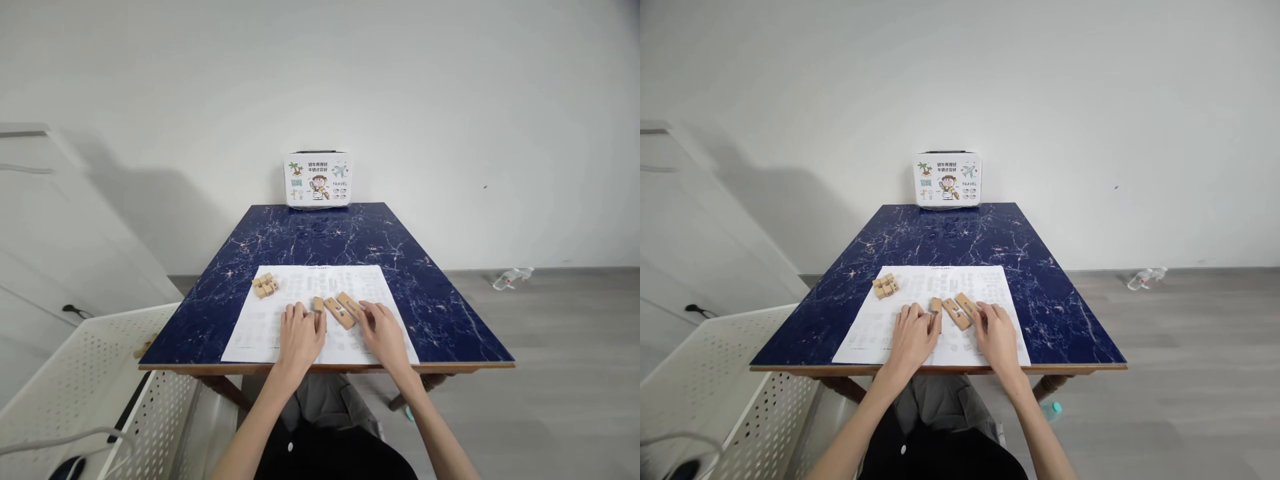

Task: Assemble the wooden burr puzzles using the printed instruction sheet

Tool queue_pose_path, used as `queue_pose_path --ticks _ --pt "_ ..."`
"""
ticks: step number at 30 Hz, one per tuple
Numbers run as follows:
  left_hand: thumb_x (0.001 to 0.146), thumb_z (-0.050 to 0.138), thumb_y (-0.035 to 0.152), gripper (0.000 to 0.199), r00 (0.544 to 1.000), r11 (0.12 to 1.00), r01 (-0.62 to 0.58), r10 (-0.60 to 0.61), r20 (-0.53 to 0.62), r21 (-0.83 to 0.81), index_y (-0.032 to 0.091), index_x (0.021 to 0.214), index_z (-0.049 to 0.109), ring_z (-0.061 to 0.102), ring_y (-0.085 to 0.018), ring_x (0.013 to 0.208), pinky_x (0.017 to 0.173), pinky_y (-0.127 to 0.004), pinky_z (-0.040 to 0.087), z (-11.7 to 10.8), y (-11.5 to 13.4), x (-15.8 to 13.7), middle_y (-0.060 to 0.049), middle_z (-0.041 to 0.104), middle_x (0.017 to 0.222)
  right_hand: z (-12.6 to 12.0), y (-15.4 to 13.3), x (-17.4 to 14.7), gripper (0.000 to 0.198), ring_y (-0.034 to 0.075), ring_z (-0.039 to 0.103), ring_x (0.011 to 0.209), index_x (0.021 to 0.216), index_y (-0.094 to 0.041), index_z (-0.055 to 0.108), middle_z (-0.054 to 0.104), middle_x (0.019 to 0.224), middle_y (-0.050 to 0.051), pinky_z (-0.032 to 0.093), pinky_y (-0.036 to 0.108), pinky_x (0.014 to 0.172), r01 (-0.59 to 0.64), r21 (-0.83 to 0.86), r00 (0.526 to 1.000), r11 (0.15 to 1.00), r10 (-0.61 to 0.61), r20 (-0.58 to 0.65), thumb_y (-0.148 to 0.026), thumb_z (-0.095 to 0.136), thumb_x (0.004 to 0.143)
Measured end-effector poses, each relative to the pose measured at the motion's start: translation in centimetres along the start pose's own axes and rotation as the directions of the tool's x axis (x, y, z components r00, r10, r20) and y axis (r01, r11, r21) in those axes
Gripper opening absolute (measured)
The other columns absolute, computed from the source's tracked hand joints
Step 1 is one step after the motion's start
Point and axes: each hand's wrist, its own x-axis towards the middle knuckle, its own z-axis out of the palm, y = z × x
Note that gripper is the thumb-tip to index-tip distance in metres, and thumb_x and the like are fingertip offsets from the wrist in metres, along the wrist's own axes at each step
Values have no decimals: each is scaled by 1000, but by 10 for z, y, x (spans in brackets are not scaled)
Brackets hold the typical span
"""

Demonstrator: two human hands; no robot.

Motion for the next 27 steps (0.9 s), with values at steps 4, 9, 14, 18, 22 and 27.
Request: queue_pose_path --ticks 4,9,14,18,22,27 --pt "105 48 43 44 996 996 -85 84 -19 -30 18 78 72 54 -33 99 85 -48 46 -4 1 -2 -14 59 92 0 -1 0 33 28 67 98 121 -19 70 71 105 12 53 41 90 53 23 999 998 -53 2 -35 48 104" --pt "103 51 41 30 987 976 -160 159 -17 -145 17 93 64 55 -33 99 86 -49 50 -4 4 0 -13 59 99 -5 -4 3 33 27 67 102 121 -22 73 73 110 11 52 42 95 152 110 985 982 -160 65 -33 44 106" --pt "96 62 54 59 977 953 -214 208 -47 -217 10 134 52 41 -44 140 112 -60 39 13 11 6 -25 49 144 -6 -3 3 34 28 68 106 119 -20 70 74 112 12 52 43 96 89 195 992 977 -104 68 -36 43 107" --pt "99 55 58 70 948 931 -282 308 82 -233 20 155 38 19 -44 157 124 -67 18 34 15 19 -18 31 168 -6 -3 2 36 27 70 100 119 -17 67 74 113 14 54 41 91 -17 238 999 971 8 36 -42 45 105" --pt "105 40 55 67 931 947 -238 286 228 -218 22 163 31 12 -42 160 127 -66 10 46 10 44 -13 23 173 -6 -3 1 37 26 70 95 118 -16 67 75 111 14 54 39 87 -39 250 999 968 37 13 -44 47 103" --pt "104 28 64 73 895 971 -141 207 395 -191 25 165 26 0 -41 161 126 -67 2 50 -15 83 -11 13 176 -7 -2 2 38 25 70 90 117 -16 68 76 108 14 54 39 84 -57 252 998 966 51 31 -44 48 101"
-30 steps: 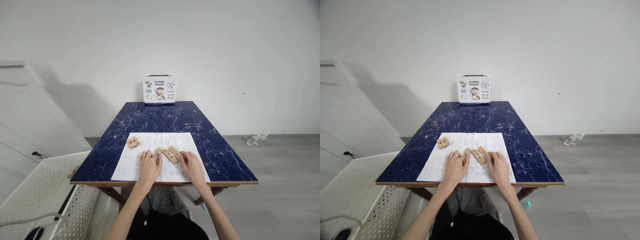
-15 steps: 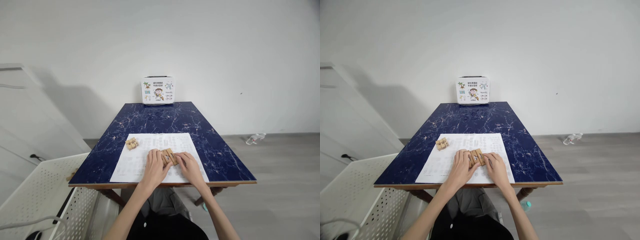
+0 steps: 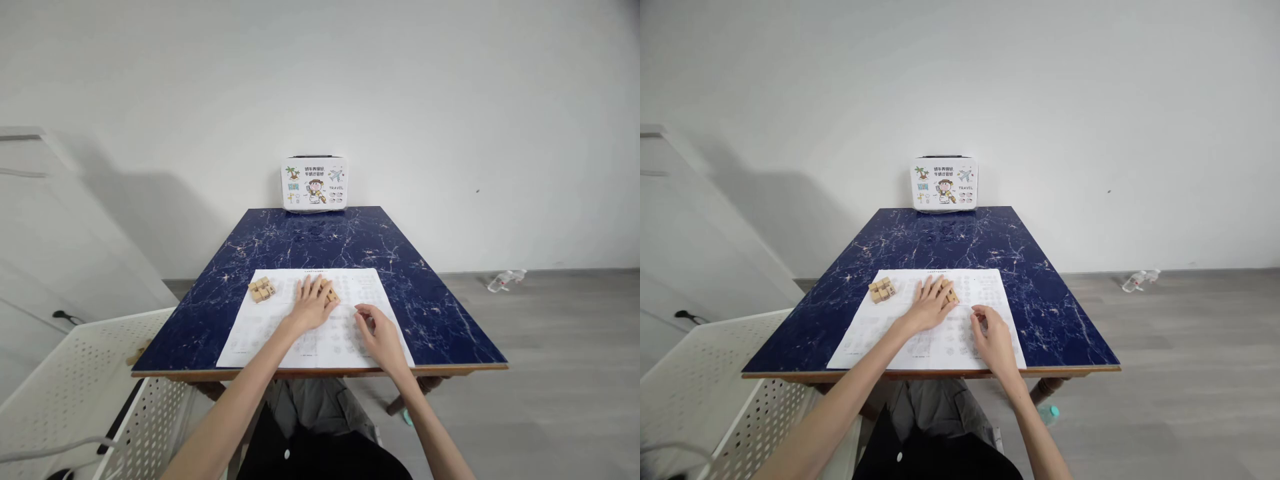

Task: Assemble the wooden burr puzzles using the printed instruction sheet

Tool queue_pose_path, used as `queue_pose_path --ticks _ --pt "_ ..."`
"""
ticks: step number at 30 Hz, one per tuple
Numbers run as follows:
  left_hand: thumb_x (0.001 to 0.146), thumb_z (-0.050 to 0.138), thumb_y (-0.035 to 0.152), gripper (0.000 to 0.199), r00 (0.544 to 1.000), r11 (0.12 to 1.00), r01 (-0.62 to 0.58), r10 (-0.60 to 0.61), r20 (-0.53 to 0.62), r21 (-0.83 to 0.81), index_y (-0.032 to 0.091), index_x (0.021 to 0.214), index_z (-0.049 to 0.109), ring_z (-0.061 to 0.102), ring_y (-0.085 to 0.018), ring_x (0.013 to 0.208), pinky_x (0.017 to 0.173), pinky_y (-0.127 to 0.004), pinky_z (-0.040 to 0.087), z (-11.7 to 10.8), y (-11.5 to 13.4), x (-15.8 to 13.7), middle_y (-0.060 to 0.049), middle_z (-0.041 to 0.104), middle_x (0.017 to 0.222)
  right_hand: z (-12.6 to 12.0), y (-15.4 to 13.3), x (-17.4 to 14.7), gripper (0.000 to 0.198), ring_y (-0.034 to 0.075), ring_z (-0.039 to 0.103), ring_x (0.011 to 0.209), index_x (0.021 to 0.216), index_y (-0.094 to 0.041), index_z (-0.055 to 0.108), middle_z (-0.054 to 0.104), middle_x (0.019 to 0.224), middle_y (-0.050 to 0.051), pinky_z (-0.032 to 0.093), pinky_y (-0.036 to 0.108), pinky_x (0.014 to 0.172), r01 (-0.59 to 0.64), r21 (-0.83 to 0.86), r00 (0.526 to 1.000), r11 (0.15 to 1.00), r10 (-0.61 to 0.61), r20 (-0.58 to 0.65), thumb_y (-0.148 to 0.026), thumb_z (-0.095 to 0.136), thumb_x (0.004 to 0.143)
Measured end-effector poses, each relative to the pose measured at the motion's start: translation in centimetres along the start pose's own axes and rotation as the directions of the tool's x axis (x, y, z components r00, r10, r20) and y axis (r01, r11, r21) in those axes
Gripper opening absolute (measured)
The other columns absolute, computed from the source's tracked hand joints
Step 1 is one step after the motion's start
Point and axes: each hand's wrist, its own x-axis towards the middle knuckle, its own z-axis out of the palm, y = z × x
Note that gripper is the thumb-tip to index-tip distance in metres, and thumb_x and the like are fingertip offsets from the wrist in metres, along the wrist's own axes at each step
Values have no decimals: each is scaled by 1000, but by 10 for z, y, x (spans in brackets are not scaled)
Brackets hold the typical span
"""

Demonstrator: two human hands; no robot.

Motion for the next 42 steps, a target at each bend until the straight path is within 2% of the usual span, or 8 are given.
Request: queue_pose_path --ticks 10,14,20,24,27,30,34,42 --pt "102 25 65 74 991 995 87 -92 96 49 27 165 28 4 -39 161 126 -64 10 -33 -82 24 -9 15 175 0 -2 -1 36 26 71 91 115 -17 68 77 107 14 56 39 85 2 11 1000 1000 -2 -9 -43 48 100" --pt "100 35 60 69 991 990 106 -113 72 90 25 160 39 9 -42 161 125 -68 1 -46 -97 19 -12 27 172 -1 -3 -1 35 26 72 93 115 -17 68 77 107 13 56 38 85 -1 6 1000 1000 1 4 -41 49 100" --pt "105 34 40 58 995 993 69 -61 -83 96 17 157 42 6 -37 162 129 -61 5 -44 -73 -23 -14 28 172 -2 -5 -1 33 26 73 93 113 -18 68 77 107 13 56 38 84 4 14 1000 1000 -4 12 -41 48 101" --pt "103 46 39 48 964 976 -164 128 -232 -142 26 149 53 28 -29 158 129 -51 23 -37 -43 -73 -7 41 166 -1 -5 -1 31 26 72 91 110 -19 70 78 105 12 56 37 82 11 10 1000 1000 -11 26 -40 48 100" --pt "101 52 42 42 968 860 -139 12 -252 -491 26 139 63 57 -28 138 120 -47 41 -40 -33 -107 -9 63 147 -1 -4 -1 30 26 72 91 108 -19 70 78 104 11 55 36 80 10 6 1000 1000 -10 29 -39 48 100" --pt "99 57 45 35 963 704 -68 -139 -230 -707 22 121 71 70 -27 113 105 -41 52 -46 -41 -130 -11 76 120 -1 -5 -1 30 25 72 90 107 -20 71 78 103 10 55 35 80 8 7 999 1000 -8 35 -38 49 100" --pt "98 57 49 33 950 637 -15 -230 -209 -771 20 106 69 64 -17 72 76 -30 54 -47 -59 -144 -4 72 84 -3 -8 -1 30 24 71 83 105 -20 71 78 98 8 54 33 76 -2 9 999 1000 2 54 -39 49 100" --pt "98 57 53 35 933 601 -7 -284 -222 -799 20 94 66 54 -14 65 65 -25 46 -43 -62 -143 -1 64 79 -5 -12 -2 31 24 71 80 101 -21 72 78 93 8 52 33 74 -31 33 997 999 29 70 -40 48 101"
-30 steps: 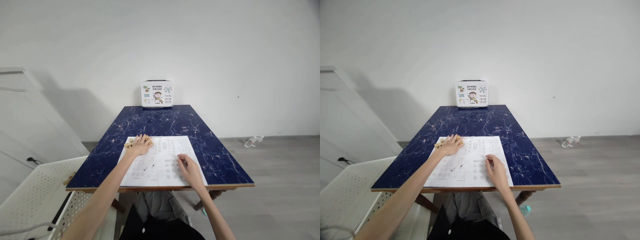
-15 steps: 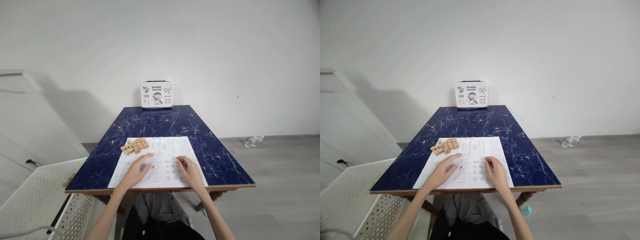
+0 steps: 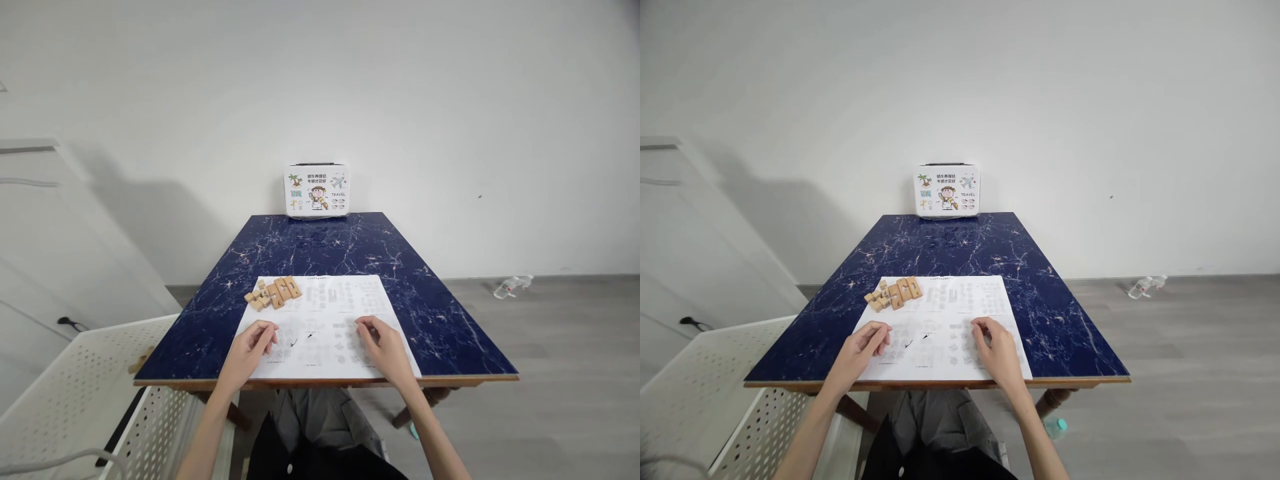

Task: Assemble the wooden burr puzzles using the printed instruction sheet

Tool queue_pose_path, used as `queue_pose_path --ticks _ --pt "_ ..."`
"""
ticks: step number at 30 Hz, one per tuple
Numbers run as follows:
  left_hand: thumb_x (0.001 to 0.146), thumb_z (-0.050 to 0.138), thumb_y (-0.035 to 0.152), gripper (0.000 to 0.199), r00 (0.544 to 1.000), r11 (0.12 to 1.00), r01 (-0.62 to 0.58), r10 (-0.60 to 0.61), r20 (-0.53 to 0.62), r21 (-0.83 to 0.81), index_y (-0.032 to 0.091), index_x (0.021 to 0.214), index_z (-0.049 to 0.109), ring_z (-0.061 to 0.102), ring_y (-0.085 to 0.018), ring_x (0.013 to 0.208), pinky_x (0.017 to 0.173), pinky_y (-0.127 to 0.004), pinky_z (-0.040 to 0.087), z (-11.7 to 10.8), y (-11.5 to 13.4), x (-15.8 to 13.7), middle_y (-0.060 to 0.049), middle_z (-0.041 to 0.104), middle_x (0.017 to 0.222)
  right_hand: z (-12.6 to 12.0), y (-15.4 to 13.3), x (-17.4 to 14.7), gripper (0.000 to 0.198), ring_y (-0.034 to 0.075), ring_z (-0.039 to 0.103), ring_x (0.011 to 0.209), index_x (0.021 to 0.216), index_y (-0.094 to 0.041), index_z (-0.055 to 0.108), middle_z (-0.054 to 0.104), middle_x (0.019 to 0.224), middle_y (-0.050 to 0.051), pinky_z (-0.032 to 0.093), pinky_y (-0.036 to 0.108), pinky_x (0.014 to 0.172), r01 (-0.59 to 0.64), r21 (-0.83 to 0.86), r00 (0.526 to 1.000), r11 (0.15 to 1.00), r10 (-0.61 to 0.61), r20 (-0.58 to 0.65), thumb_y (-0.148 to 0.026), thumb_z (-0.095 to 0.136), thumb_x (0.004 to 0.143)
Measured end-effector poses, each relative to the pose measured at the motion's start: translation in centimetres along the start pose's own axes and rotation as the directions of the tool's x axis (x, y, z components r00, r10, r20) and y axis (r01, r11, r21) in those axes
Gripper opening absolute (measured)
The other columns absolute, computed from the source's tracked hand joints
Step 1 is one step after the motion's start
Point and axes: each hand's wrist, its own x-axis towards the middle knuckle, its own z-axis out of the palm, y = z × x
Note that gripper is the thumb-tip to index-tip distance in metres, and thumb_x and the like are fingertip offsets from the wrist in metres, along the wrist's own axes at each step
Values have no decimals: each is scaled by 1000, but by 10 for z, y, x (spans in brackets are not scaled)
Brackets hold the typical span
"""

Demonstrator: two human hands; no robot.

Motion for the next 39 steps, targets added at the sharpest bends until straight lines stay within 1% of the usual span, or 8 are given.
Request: queue_pose_path --ticks 6,13,24,30,39 --pt "100 54 54 36 1000 1000 -9 9 12 16 20 95 65 54 -15 67 66 -26 46 -2 -6 -1 -1 63 80 -1 -2 0 32 25 71 80 102 -20 71 78 92 8 50 32 74 -30 30 999 999 29 25 -43 48 100" --pt "100 55 53 34 1000 1000 -2 2 15 -13 21 95 65 54 -15 68 67 -26 45 -2 -12 0 0 63 82 -1 -4 0 33 25 71 81 102 -20 71 78 93 9 50 32 74 -43 39 999 998 42 32 -44 48 100" --pt "100 55 53 34 1000 1000 3 -2 7 -16 21 95 65 54 -15 67 67 -27 45 -1 -8 -1 -1 65 82 -2 -4 -1 32 23 69 74 101 -21 71 78 90 7 48 31 71 -37 25 999 999 36 37 -43 48 101" --pt "100 55 52 33 1000 1000 -1 1 8 -10 21 94 65 55 -15 68 68 -27 45 -1 -10 -1 -1 65 82 -1 -3 0 32 23 69 74 102 -21 70 77 90 7 48 31 70 -33 34 999 999 31 34 -44 48 101" --pt "100 55 53 33 1000 1000 8 -8 4 -4 22 94 65 56 -15 68 67 -27 46 -1 -6 -2 0 65 81 -1 -3 -1 33 23 70 73 101 -21 71 78 89 7 49 30 69 -25 31 999 999 24 28 -45 48 101"
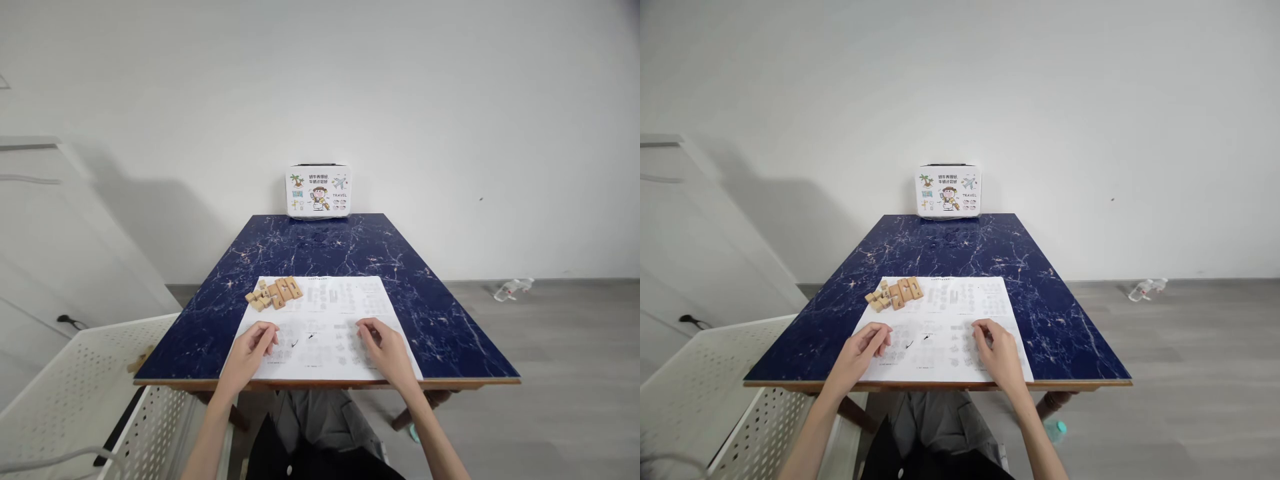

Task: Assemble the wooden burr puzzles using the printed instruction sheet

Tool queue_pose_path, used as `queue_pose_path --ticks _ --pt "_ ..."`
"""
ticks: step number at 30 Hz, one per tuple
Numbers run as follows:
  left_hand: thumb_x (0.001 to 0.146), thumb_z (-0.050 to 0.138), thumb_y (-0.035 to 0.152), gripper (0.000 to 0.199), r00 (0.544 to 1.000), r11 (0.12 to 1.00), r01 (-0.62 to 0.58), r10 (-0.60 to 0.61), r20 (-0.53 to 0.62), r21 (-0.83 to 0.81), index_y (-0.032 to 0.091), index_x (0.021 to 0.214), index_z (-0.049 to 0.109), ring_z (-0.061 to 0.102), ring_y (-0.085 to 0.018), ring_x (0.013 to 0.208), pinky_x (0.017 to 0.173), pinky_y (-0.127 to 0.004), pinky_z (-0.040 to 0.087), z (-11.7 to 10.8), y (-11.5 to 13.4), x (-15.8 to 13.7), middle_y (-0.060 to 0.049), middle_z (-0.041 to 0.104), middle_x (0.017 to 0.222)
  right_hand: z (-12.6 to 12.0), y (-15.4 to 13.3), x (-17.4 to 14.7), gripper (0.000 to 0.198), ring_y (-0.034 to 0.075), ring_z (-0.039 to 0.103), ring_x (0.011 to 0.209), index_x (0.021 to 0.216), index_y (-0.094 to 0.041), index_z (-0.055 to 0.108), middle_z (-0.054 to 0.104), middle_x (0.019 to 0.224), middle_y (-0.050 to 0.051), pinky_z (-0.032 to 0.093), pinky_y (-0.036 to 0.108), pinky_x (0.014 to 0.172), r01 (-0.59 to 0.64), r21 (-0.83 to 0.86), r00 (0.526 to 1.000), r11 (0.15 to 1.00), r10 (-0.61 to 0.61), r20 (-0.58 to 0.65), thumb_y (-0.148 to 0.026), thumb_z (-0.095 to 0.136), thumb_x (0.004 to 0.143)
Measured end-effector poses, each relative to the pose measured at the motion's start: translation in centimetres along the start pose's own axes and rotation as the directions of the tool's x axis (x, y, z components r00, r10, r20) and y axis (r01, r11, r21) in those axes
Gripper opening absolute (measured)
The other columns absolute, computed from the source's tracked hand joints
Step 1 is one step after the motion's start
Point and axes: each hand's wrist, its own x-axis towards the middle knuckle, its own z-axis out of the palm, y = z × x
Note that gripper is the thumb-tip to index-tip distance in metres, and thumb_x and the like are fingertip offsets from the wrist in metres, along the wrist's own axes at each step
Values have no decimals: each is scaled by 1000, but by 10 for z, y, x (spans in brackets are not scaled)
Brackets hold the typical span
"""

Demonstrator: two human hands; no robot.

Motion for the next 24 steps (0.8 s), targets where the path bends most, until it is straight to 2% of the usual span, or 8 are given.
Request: queue_pose_path --ticks 24 --pt "99 55 55 36 1000 1000 -10 10 2 -1 21 94 65 56 -16 68 67 -28 46 1 2 -1 -2 65 81 -1 -1 0 36 24 71 75 102 -20 71 78 90 8 51 32 71 -10 -4 1000 1000 10 8 -47 47 101"
